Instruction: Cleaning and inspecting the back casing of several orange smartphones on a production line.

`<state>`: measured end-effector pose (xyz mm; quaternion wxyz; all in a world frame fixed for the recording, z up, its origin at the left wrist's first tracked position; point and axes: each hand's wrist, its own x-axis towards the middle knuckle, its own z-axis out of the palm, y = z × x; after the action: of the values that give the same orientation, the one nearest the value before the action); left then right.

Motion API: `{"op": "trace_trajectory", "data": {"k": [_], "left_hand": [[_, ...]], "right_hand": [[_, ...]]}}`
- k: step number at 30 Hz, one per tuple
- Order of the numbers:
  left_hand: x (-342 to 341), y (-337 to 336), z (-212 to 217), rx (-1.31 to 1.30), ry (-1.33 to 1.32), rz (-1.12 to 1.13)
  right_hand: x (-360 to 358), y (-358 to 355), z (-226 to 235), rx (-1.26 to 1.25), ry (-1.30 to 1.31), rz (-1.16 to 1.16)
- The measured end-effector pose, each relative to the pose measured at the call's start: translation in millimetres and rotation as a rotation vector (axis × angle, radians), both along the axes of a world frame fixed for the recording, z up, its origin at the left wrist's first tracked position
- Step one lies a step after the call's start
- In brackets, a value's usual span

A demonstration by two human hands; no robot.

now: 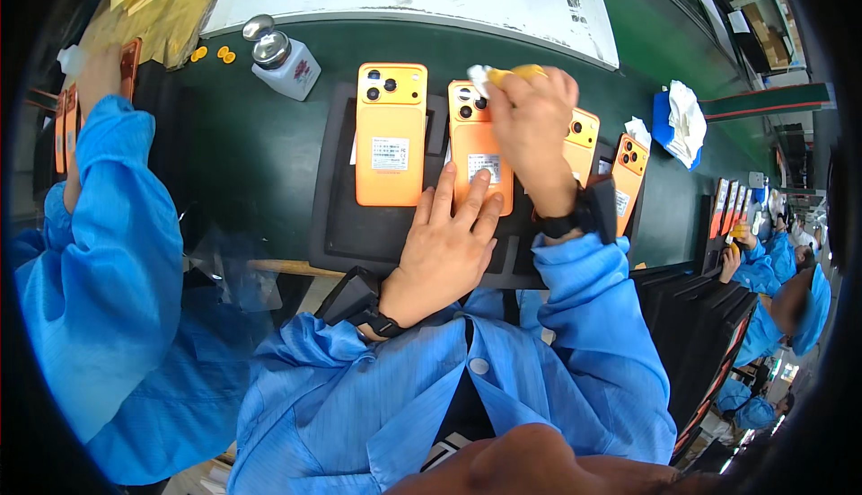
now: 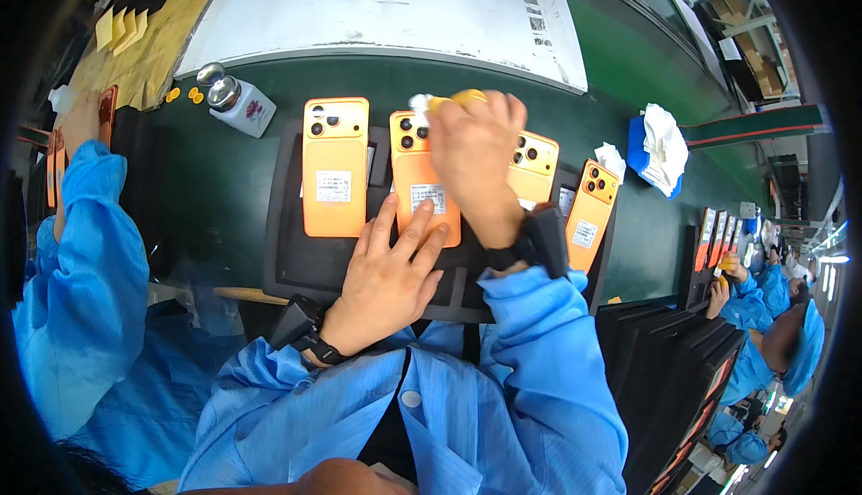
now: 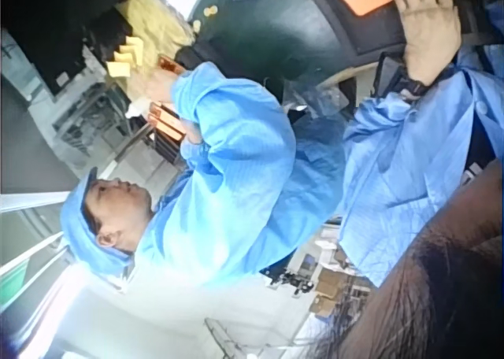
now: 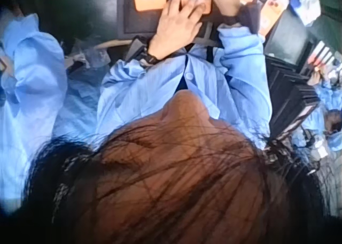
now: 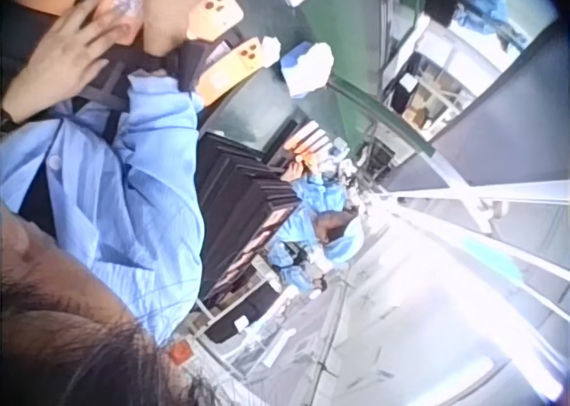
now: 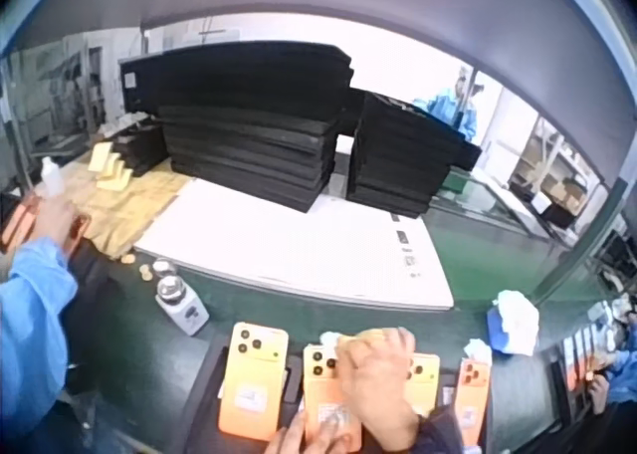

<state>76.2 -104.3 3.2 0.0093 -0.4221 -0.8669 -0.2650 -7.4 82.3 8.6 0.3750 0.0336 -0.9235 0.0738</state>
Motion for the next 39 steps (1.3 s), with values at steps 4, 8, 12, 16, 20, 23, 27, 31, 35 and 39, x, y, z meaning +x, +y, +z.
{"op": "trace_trajectory", "data": {"k": [4, 8, 12, 16, 20, 23, 27, 31, 35, 39], "left_hand": [[1, 7, 2, -0.027, -0.011, -0.022], [0, 2, 4, -0.033, -0.012, -0.005], [-1, -1, 1, -0.017, -0.015, -0.017], [0, 6, 4, -0.009, -0.004, -0.011], [0, 1, 3, -0.050, 0.011, -0.004], [-1, 2, 0, -0.002, -0.002, 0.008], [3, 9, 4, -0.012, 0.002, -0.012], [2, 3, 6, -0.002, 0.013, -0.004], [0, -15, 1, 0.249, -0.174, 0.012], [-17, -68, 3, 0.286, 0.056, 0.233]], "right_hand": [[43, -4, -12, -0.010, 0.005, 0.075], [8, -5, -5, 0.014, 0.002, 0.043], [16, 5, -3, -0.031, -0.027, -0.025], [35, -5, -12, 0.000, 0.016, 0.057], [3, 2, -3, -0.028, 0.002, -0.001], [30, 4, -11, -0.017, -0.026, -0.048], [31, 8, -8, -0.018, 0.022, -0.012], [3, 21, 2, 0.036, -0.059, -0.135], [45, 37, 8, -0.080, -0.051, -0.099], [136, 65, 29, -0.468, -0.051, -0.151]]}}
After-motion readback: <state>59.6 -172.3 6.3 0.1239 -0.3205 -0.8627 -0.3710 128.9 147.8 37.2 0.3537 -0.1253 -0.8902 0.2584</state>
